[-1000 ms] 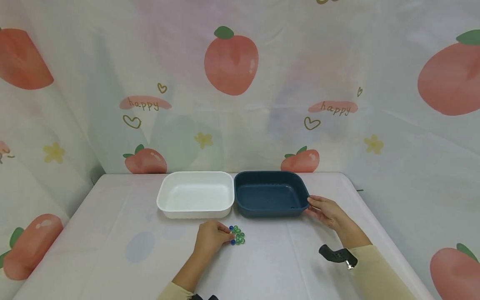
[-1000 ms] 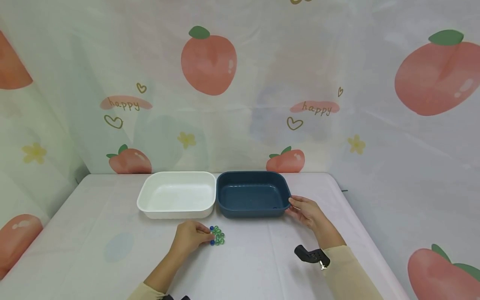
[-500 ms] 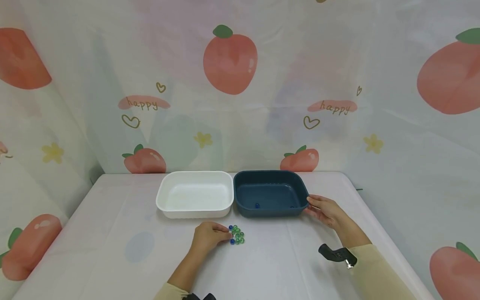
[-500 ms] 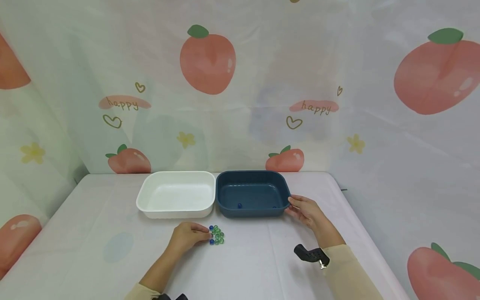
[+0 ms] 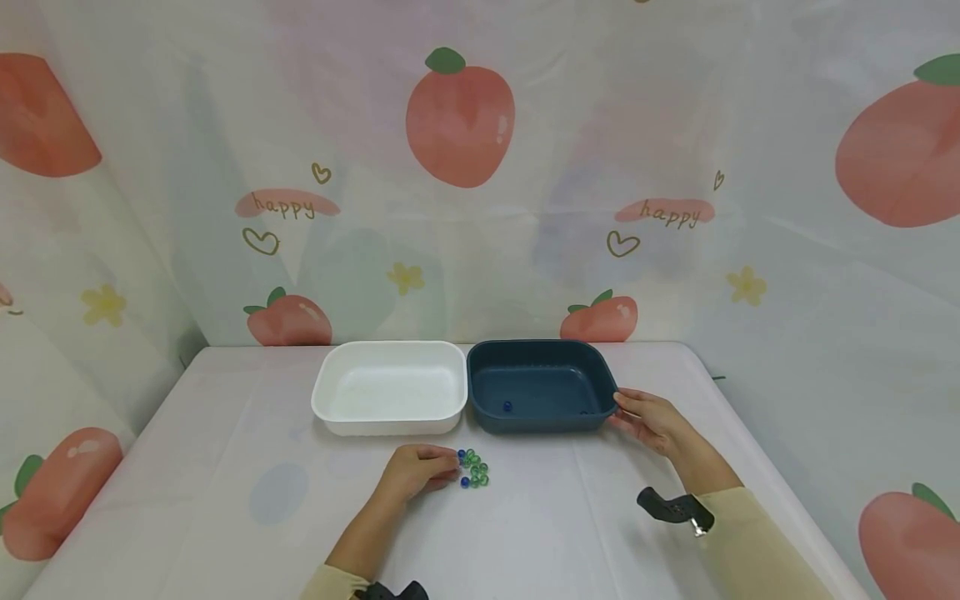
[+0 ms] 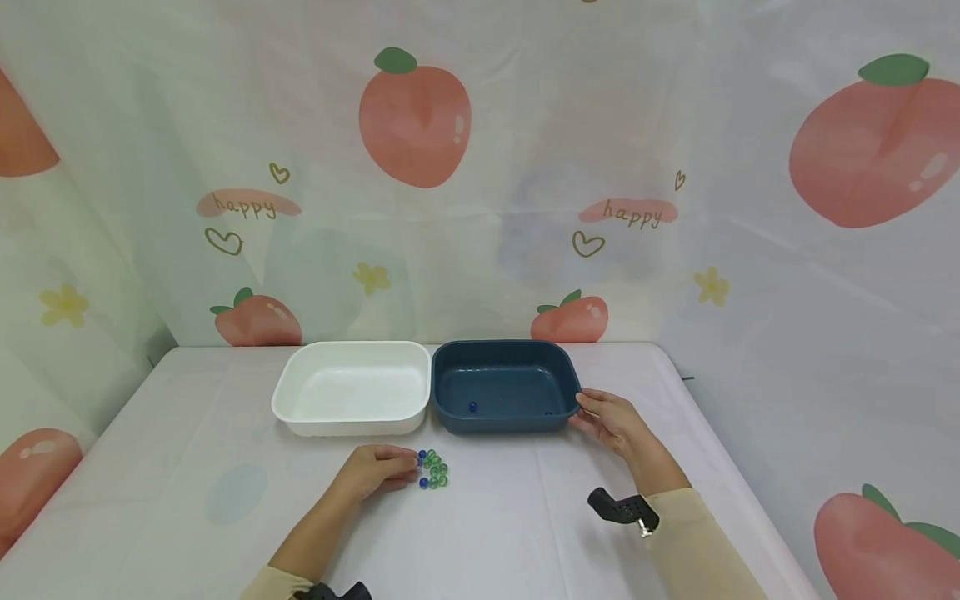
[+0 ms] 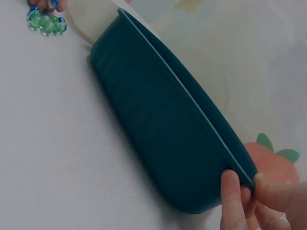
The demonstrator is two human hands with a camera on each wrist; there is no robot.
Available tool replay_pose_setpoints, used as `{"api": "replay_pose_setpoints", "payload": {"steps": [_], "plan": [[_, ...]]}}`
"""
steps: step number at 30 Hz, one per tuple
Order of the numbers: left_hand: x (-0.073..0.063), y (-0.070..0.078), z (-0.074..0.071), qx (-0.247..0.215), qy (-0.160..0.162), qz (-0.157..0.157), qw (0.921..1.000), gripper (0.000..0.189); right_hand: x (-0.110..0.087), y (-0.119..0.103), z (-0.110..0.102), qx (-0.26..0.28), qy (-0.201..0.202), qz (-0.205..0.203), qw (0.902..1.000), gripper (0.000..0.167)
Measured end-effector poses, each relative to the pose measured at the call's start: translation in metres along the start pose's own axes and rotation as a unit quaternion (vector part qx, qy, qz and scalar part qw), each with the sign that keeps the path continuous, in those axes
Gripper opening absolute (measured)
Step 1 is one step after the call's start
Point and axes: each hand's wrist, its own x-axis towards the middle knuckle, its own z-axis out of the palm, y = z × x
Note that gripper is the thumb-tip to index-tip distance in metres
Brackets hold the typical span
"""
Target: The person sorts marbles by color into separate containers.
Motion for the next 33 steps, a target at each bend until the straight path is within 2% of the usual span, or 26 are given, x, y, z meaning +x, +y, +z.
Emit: {"api": "replay_pose_setpoints", "payload": {"steps": [8,13,23,33], "plan": [[-0.003,0.004,-0.002,-0.089,-0.024,-0.031,0.9952,0.028,-0.001,0.001,0.0,0.002,-0.001,0.0,1.0,0.061],[-0.004,0.006,-0.002,-0.117,-0.036,-0.034,0.9919,0.027,-0.001,0.001,0.0,0.006,-0.003,-0.002,1.0,0.06],[-0.004,0.007,-0.004,-0.142,-0.047,-0.028,0.9884,0.028,0.0,0.001,0.0,0.005,0.005,0.005,1.0,0.061],[-0.002,0.011,-0.003,-0.141,-0.049,-0.014,0.9887,0.032,0.0,0.0,0.0,0.003,0.004,0.005,1.0,0.06]]}}
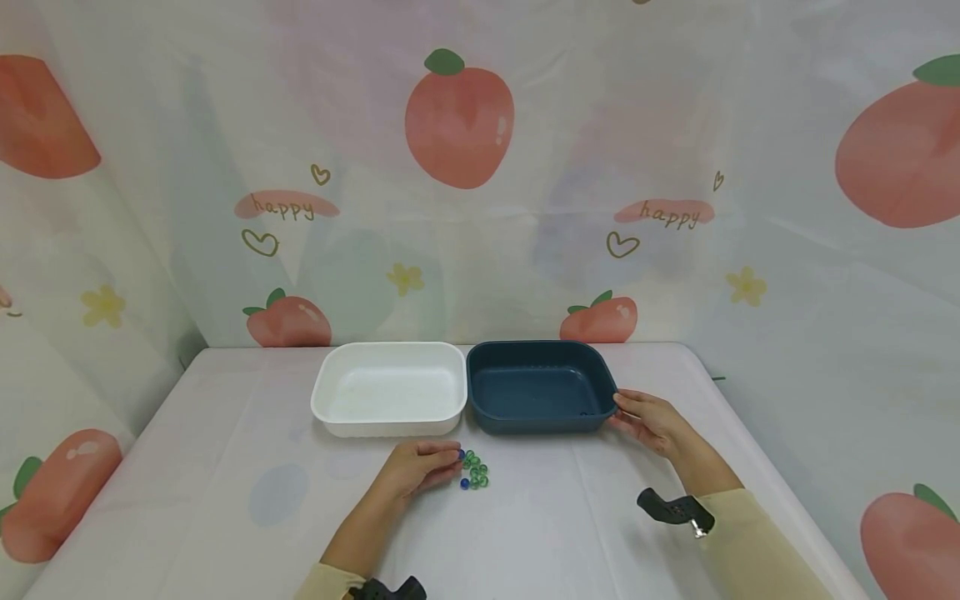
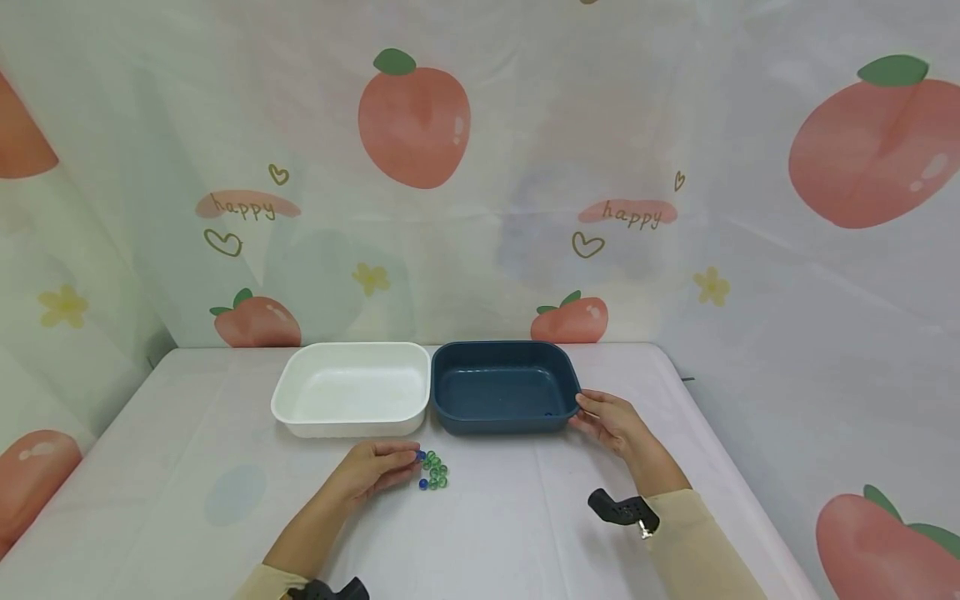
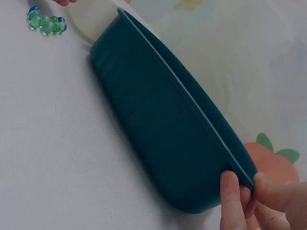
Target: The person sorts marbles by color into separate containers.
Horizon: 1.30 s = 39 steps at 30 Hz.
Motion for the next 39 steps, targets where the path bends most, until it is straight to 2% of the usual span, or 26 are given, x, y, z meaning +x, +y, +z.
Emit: {"api": "replay_pose_setpoints", "payload": {"steps": [9,15,23,33,39], "plan": [[0.004,0.01,0.003,0.011,-0.001,-0.006,0.9999,0.031,0.0,0.0,0.0,-0.003,0.001,0.0,1.0,0.062],[0.007,0.025,0.011,0.032,0.0,-0.003,0.9995,0.031,0.0,0.0,-0.001,0.002,-0.001,0.001,1.0,0.063],[0.013,0.043,0.019,0.038,0.008,0.008,0.9992,0.03,0.001,0.0,-0.001,0.004,-0.01,-0.004,0.9999,0.064],[0.028,0.056,0.029,0.042,0.009,0.018,0.9989,0.03,0.0,0.0,-0.002,0.004,-0.009,-0.008,0.9999,0.063],[0.034,0.064,0.036,0.081,0.035,0.02,0.9959,0.026,-0.001,0.001,0.0,0.007,-0.012,-0.011,0.9998,0.063]]}}
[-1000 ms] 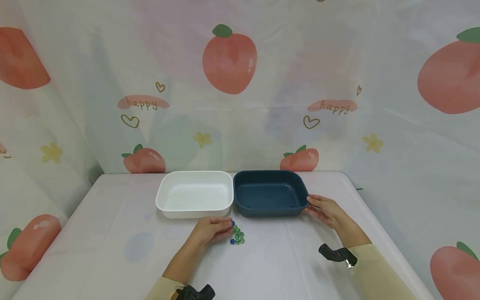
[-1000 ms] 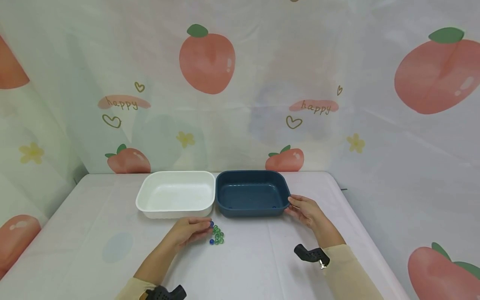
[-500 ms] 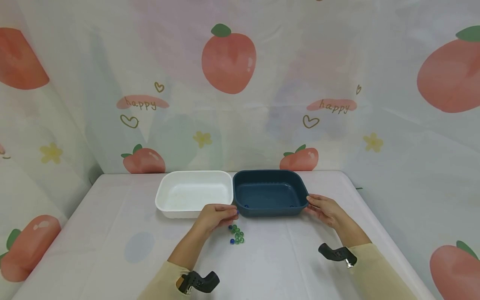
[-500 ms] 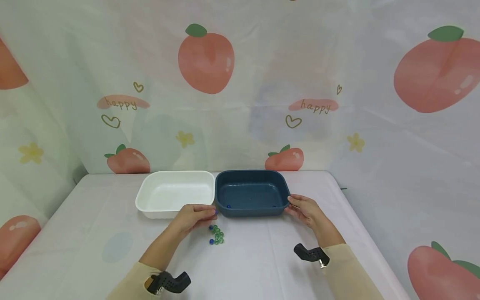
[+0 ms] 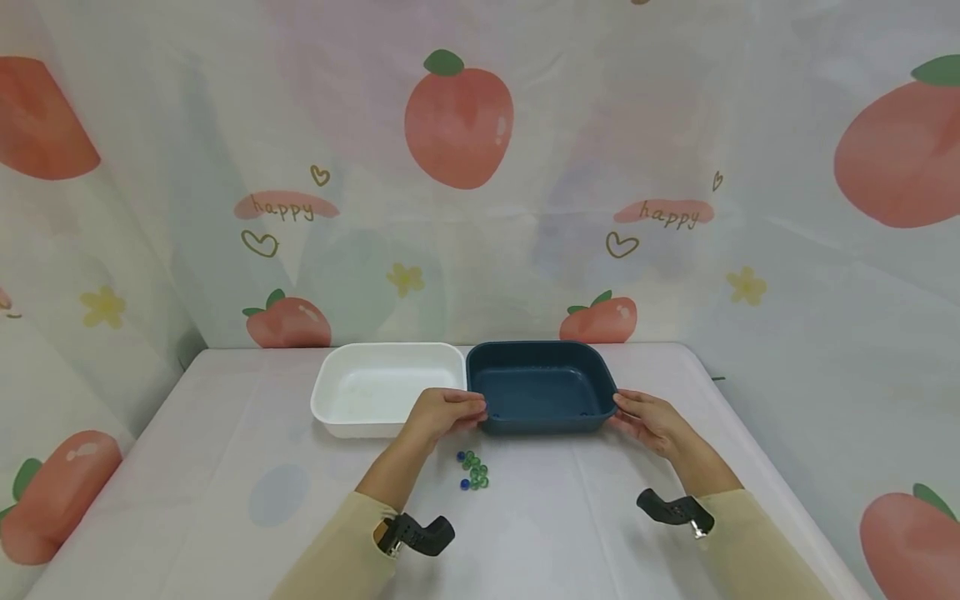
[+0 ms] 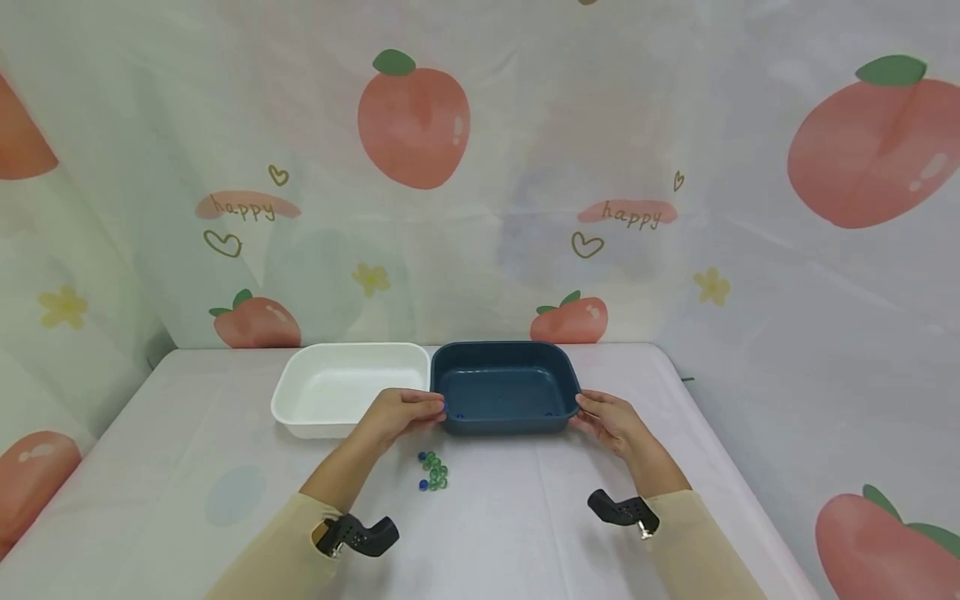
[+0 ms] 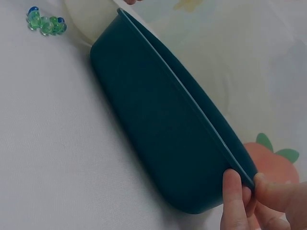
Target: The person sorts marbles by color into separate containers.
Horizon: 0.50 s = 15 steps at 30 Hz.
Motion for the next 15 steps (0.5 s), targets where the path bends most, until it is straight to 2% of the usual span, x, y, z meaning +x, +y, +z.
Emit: {"api": "replay_pose_setpoints", "payload": {"steps": [7,15], "plan": [[0.006,0.0063,0.0027,0.041,0.015,0.007,0.999,0.023,0.0006,0.0003,0.0001,0.001,-0.001,-0.003,1.0,0.062],[0.0089,0.0075,0.0045,0.045,0.02,0.005,0.9988,0.021,-0.0004,0.0001,0.0011,-0.002,0.004,-0.001,1.0,0.06]]}}
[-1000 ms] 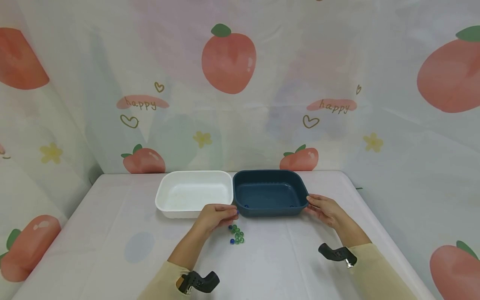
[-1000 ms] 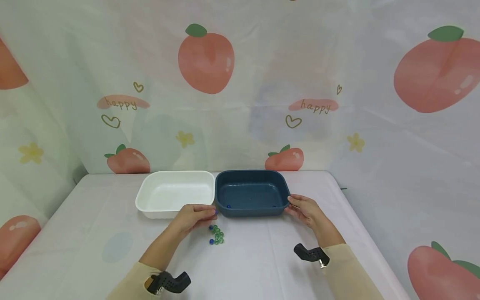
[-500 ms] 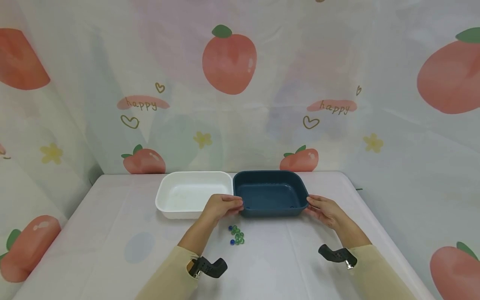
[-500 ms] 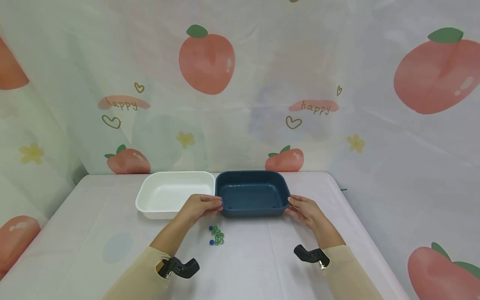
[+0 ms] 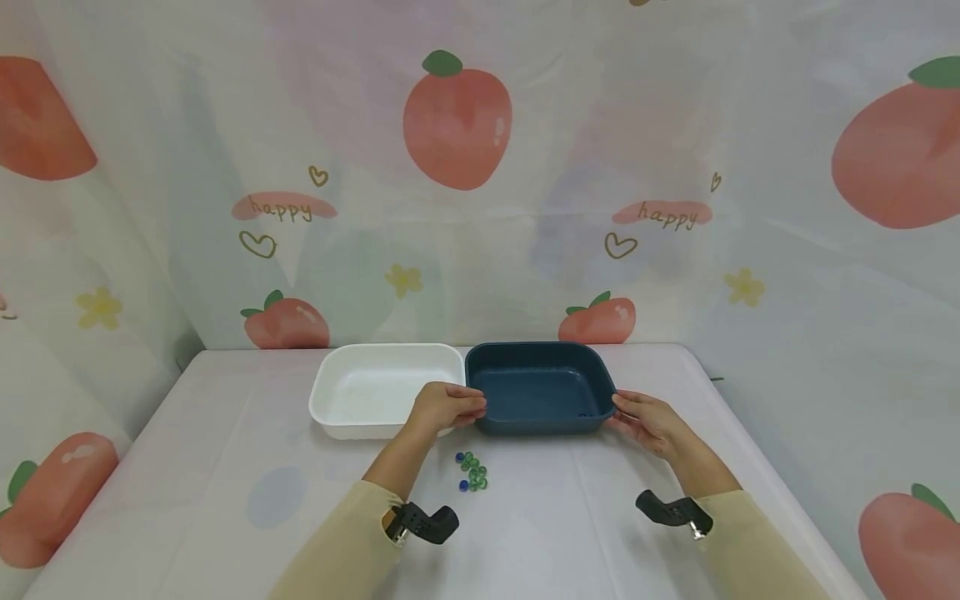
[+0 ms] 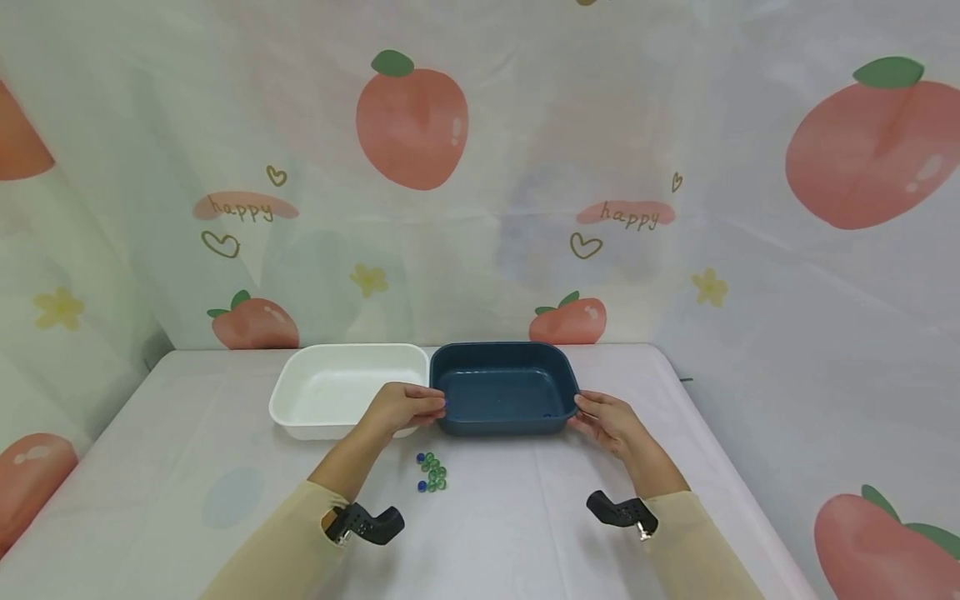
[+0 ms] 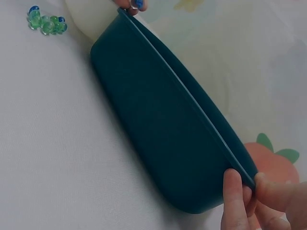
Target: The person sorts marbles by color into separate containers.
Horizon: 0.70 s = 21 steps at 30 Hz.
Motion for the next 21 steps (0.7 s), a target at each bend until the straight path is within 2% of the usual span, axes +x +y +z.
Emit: {"api": "replay_pose_setpoints", "payload": {"steps": [11,21], "plan": [[-0.002,0.001,0.003,0.013,0.003,-0.006,0.9999,0.019,-0.002,-0.002,0.001,-0.003,-0.001,-0.001,1.0,0.062],[-0.01,-0.006,-0.002,0.011,-0.006,-0.005,0.9999,0.022,0.002,0.0,-0.001,-0.002,0.001,0.0,1.0,0.064]]}}
